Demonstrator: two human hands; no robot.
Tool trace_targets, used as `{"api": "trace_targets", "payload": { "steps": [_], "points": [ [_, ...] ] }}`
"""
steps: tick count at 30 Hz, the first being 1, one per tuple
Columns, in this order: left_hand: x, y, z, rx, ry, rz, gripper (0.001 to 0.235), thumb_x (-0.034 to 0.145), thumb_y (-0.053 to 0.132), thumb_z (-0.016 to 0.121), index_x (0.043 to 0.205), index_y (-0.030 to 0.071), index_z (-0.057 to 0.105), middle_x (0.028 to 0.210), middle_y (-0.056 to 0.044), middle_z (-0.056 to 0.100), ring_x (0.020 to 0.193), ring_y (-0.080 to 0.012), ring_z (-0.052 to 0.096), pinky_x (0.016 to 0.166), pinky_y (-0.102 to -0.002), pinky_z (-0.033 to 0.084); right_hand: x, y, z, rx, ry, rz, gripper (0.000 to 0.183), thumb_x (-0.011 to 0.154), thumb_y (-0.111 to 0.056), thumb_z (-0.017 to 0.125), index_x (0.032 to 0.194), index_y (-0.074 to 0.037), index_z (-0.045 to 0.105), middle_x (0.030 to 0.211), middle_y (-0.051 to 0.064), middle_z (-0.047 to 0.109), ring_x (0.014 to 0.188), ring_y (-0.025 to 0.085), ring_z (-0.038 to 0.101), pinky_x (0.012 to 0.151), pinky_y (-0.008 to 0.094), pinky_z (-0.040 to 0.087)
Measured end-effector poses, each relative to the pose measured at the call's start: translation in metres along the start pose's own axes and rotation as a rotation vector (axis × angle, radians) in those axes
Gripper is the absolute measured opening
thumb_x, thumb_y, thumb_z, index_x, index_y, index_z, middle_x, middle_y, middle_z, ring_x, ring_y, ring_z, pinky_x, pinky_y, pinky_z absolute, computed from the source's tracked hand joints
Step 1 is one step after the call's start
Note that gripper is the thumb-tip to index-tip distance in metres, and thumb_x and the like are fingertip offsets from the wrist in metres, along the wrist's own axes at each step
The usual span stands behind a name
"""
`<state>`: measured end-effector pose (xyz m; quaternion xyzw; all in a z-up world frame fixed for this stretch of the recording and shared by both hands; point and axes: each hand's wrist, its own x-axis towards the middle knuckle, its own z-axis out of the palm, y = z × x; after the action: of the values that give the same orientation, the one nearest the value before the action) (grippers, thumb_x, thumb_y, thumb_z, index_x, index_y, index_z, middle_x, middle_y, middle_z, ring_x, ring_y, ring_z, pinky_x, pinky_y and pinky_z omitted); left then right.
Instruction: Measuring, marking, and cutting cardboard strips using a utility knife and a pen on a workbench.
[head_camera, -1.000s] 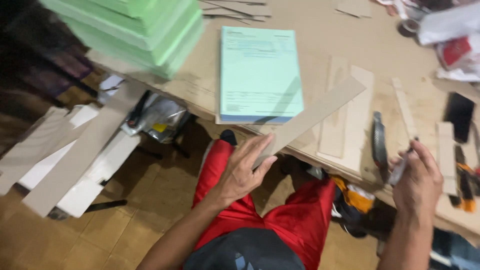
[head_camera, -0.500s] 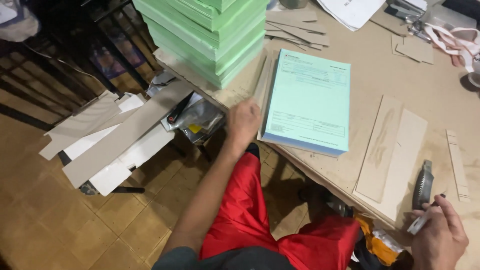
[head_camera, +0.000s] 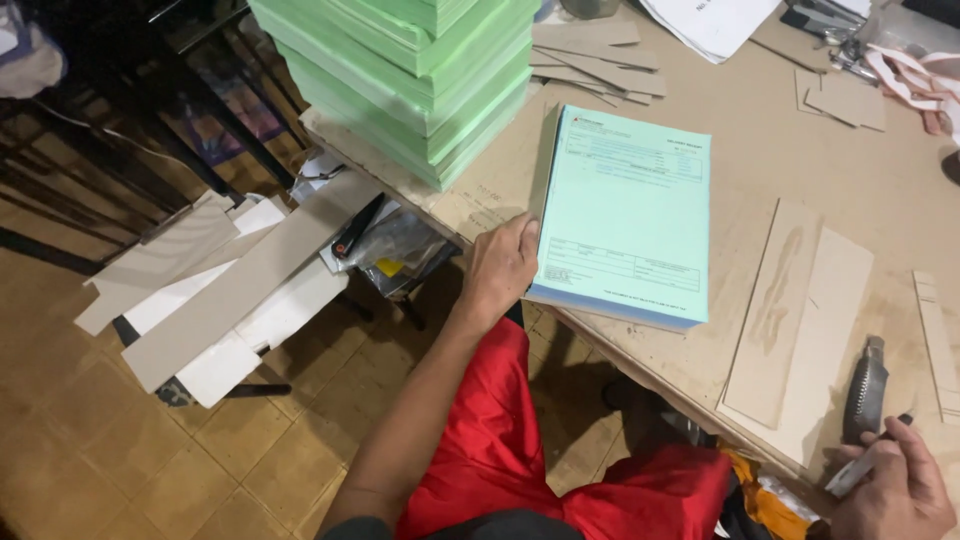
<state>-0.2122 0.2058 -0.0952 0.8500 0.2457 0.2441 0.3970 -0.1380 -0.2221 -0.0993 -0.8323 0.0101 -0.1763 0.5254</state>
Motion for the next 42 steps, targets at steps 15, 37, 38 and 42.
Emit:
{"api": "trace_targets", "payload": {
  "steps": [15, 37, 38, 42],
  "points": [
    [0.013, 0.026, -0.045, -0.134, -0.319, -0.348, 0.071, 0.09, 0.049, 0.059, 0.149, 0.012, 0.049, 0.143, -0.011, 0.063, 0.127, -0.0266, 0.064, 0.104, -0.045, 0.052, 0.01, 0.018, -0.006, 0.144, -0.004, 0.119, 0.025, 0.113, -0.018, 0.051, 0.133, -0.016, 0.067, 0.105, -0.001, 0.062, 0.072, 0.011, 0.064, 0.055, 0.028, 0.047],
    [-0.076, -0.049, 0.03, -0.181, 0.17, 0.08, 0.065, 0.102, 0.01, 0.056, 0.162, 0.016, 0.032, 0.099, -0.013, 0.066, 0.066, -0.013, 0.058, 0.062, -0.027, 0.06, 0.004, 0.013, -0.002, 0.034, 0.038, 0.113, 0.025, 0.113, -0.017, 0.051, 0.129, -0.022, 0.07, 0.099, -0.004, 0.062, 0.071, 0.008, 0.063, 0.055, 0.029, 0.05],
    [-0.08, -0.048, 0.035, -0.21, 0.273, 0.146, 0.061, 0.105, 0.006, 0.054, 0.161, 0.015, 0.033, 0.103, -0.016, 0.067, 0.064, -0.0103, 0.058, 0.053, -0.018, 0.06, 0.007, 0.022, -0.004, 0.037, 0.018, 0.036, 0.024, 0.114, -0.017, 0.053, 0.132, -0.016, 0.07, 0.101, 0.0, 0.063, 0.072, 0.009, 0.064, 0.059, 0.026, 0.049],
    [-0.087, -0.036, 0.032, -0.169, 0.475, 0.29, 0.055, 0.109, -0.002, 0.05, 0.16, 0.009, 0.032, 0.101, -0.012, 0.067, 0.052, -0.0053, 0.047, 0.044, -0.013, 0.052, -0.007, -0.008, 0.0, -0.048, 0.02, 0.088, 0.028, 0.113, -0.022, 0.053, 0.135, -0.019, 0.069, 0.103, -0.004, 0.064, 0.074, 0.006, 0.064, 0.053, 0.028, 0.047]
  ]
}}
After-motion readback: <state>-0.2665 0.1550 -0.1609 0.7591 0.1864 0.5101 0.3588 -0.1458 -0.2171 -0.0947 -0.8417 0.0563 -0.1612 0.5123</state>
